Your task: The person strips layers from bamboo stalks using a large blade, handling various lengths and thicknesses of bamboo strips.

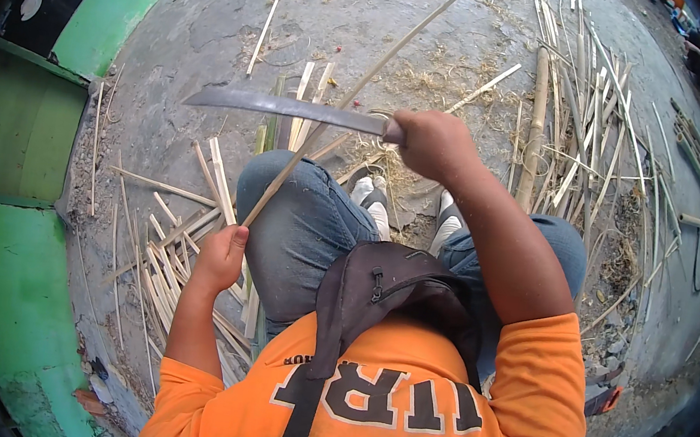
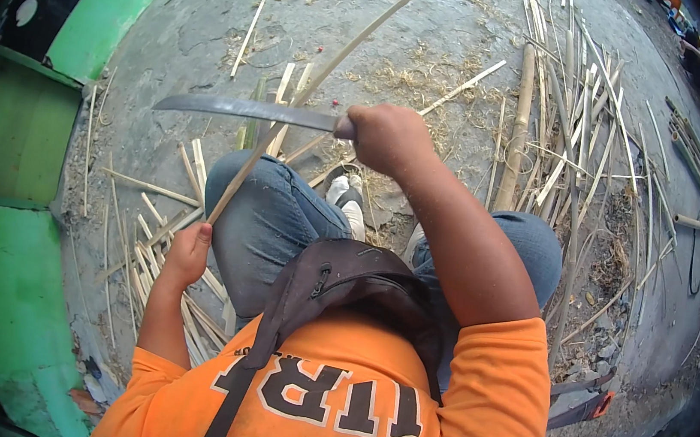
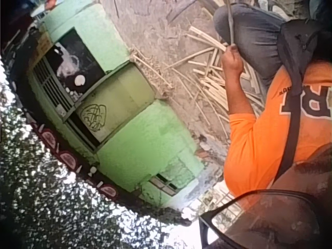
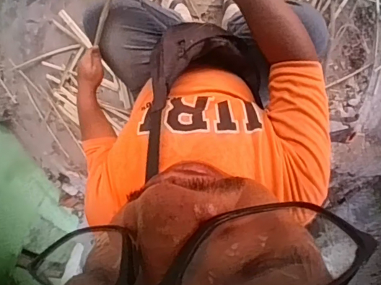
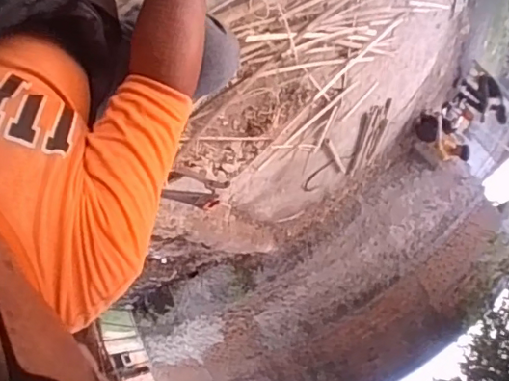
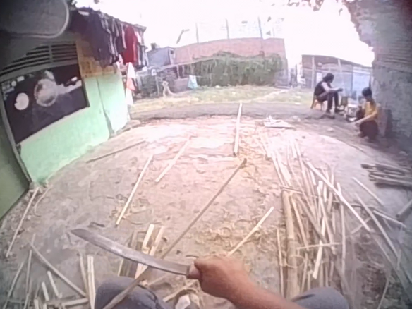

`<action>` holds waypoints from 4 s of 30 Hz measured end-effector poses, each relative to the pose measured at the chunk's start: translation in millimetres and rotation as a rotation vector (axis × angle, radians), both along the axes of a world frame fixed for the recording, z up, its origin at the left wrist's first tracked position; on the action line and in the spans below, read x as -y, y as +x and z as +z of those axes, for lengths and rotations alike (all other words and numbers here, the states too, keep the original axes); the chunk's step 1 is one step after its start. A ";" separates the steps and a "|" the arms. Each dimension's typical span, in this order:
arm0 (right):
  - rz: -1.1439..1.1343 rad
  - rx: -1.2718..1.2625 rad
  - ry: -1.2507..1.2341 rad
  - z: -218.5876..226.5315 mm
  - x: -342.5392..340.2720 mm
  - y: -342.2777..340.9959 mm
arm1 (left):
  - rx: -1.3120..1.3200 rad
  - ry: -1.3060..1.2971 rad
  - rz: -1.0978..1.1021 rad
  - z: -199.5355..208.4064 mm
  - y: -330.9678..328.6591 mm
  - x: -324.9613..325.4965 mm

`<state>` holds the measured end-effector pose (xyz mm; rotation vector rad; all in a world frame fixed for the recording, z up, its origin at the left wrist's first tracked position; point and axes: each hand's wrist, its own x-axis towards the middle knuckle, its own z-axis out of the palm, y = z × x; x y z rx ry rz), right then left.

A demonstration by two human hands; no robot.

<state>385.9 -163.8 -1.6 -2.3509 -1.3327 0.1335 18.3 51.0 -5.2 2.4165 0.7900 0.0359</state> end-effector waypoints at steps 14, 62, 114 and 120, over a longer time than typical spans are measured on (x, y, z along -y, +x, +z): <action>-0.058 -0.014 -0.138 25.8 10.6 8.6 | 0.029 0.069 -0.006 -4.1 1.7 5.9; -0.189 -0.174 0.029 -15.6 17.8 40.5 | -0.018 -0.176 0.011 -12.4 -0.6 -16.4; 0.029 -0.089 0.046 -23.0 -1.5 9.8 | -0.279 -1.285 0.264 4.6 1.2 -49.4; -0.099 -0.016 0.080 -30.4 2.9 35.4 | -0.257 -1.239 0.206 15.5 16.2 -40.9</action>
